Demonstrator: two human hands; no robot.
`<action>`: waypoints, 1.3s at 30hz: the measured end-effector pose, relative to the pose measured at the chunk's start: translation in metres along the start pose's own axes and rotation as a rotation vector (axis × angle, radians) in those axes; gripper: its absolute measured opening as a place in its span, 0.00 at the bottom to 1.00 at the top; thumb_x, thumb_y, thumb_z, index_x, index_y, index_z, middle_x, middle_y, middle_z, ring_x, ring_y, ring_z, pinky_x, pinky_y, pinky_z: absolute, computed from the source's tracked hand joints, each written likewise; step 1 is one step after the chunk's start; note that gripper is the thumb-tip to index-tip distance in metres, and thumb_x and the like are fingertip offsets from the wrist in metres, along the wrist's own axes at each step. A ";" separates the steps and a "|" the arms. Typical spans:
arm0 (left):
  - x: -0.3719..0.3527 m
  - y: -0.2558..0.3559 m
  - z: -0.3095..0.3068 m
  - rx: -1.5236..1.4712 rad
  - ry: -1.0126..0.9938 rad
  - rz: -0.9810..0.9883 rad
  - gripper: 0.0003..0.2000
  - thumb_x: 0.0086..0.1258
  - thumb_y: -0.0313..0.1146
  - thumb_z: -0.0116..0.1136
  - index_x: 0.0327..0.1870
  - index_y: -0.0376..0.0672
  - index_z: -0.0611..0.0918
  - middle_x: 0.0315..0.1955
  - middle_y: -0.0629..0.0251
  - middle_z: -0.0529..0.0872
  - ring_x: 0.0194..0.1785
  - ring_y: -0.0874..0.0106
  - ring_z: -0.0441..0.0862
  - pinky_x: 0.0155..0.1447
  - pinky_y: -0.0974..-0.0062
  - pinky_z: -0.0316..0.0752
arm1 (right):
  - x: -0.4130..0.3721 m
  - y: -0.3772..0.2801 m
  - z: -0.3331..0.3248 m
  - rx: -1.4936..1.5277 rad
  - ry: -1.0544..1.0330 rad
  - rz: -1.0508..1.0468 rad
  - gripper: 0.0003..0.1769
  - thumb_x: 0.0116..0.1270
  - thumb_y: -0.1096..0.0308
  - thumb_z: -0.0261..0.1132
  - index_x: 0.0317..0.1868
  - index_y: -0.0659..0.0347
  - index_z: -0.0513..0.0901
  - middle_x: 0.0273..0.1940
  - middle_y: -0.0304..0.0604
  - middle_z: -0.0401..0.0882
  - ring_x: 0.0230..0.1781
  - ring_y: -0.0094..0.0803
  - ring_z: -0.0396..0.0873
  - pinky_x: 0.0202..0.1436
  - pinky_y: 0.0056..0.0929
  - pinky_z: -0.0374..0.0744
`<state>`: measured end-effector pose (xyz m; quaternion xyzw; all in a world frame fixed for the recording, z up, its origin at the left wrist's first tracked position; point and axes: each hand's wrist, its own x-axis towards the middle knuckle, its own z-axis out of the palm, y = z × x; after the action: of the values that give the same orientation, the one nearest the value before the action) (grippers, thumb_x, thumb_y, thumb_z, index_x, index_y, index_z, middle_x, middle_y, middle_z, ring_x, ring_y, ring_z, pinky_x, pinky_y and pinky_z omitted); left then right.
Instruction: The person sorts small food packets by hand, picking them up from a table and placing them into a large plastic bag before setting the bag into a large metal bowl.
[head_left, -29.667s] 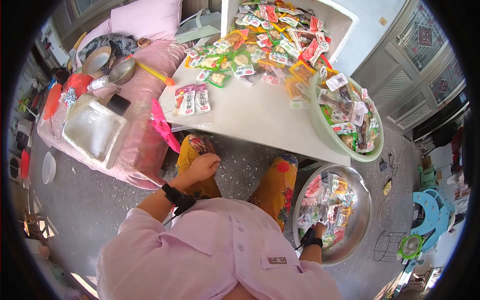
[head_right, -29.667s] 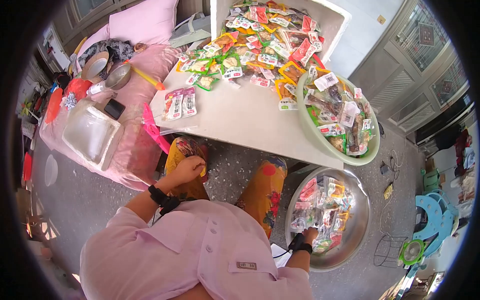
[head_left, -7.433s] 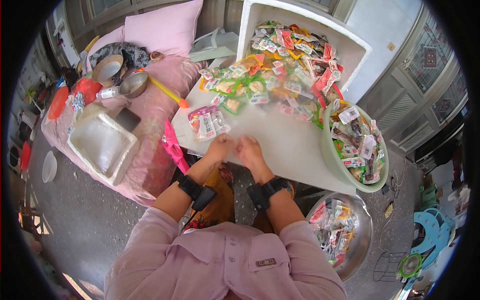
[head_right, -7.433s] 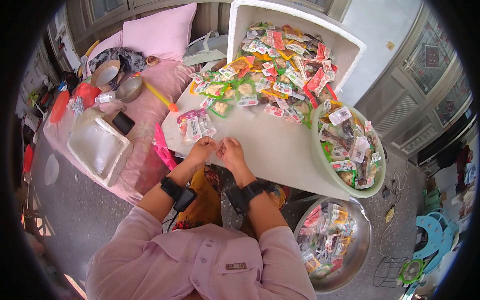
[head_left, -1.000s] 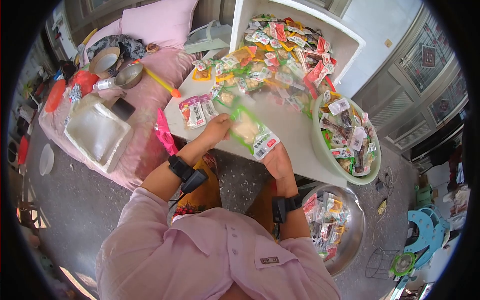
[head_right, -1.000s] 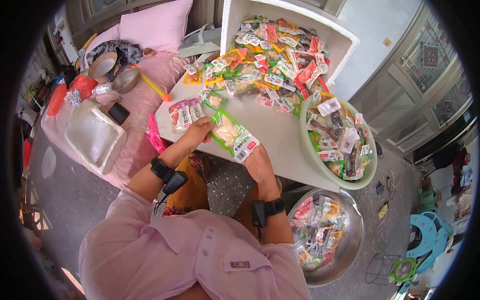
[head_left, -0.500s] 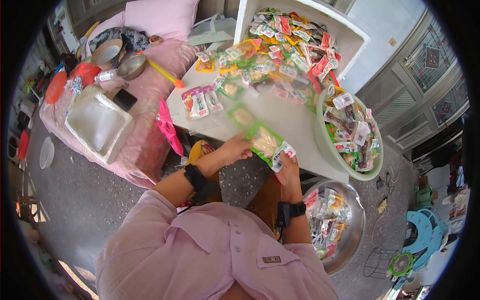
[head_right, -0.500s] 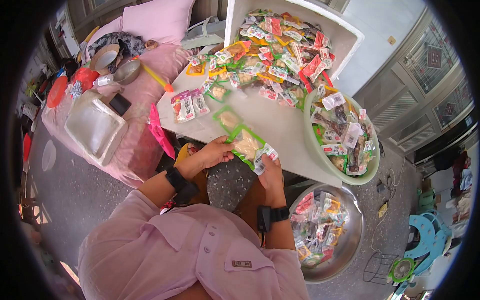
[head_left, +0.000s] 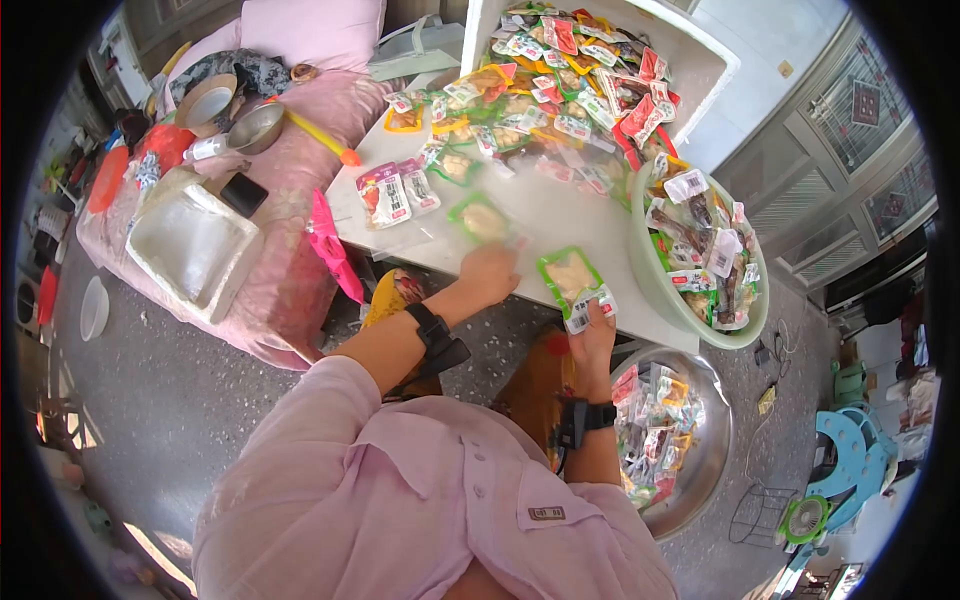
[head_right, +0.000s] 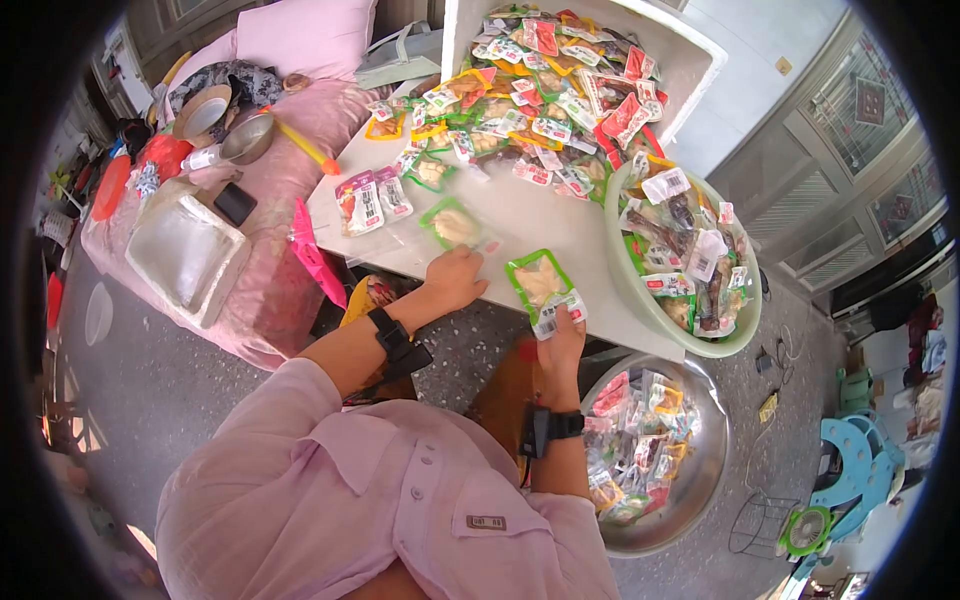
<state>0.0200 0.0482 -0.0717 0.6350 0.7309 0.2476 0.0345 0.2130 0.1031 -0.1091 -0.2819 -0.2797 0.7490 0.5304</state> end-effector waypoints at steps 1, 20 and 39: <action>0.003 0.000 0.003 -0.007 -0.019 -0.024 0.11 0.53 0.37 0.50 0.33 0.39 0.74 0.34 0.54 0.74 0.35 0.56 0.74 0.39 0.63 0.70 | -0.001 0.001 0.003 0.008 -0.002 0.002 0.14 0.61 0.77 0.46 0.49 0.66 0.65 0.44 0.46 0.71 0.44 0.36 0.72 0.47 0.33 0.72; 0.010 -0.008 0.006 -0.141 0.138 -0.087 0.05 0.54 0.30 0.46 0.25 0.39 0.72 0.26 0.52 0.74 0.30 0.54 0.73 0.34 0.60 0.67 | 0.012 0.020 0.020 -0.053 -0.152 0.142 0.13 0.61 0.76 0.47 0.48 0.64 0.66 0.43 0.45 0.72 0.42 0.35 0.73 0.45 0.32 0.73; 0.000 0.015 0.004 -0.128 0.059 0.058 0.06 0.56 0.32 0.46 0.27 0.40 0.72 0.23 0.56 0.74 0.29 0.57 0.74 0.30 0.61 0.70 | 0.052 0.021 0.055 -1.040 -0.321 0.244 0.05 0.57 0.72 0.51 0.33 0.64 0.70 0.22 0.36 0.69 0.15 0.22 0.66 0.14 0.18 0.64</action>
<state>0.0353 0.0504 -0.0693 0.6449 0.6956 0.3133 0.0464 0.1454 0.1397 -0.0931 -0.4193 -0.6551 0.6017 0.1816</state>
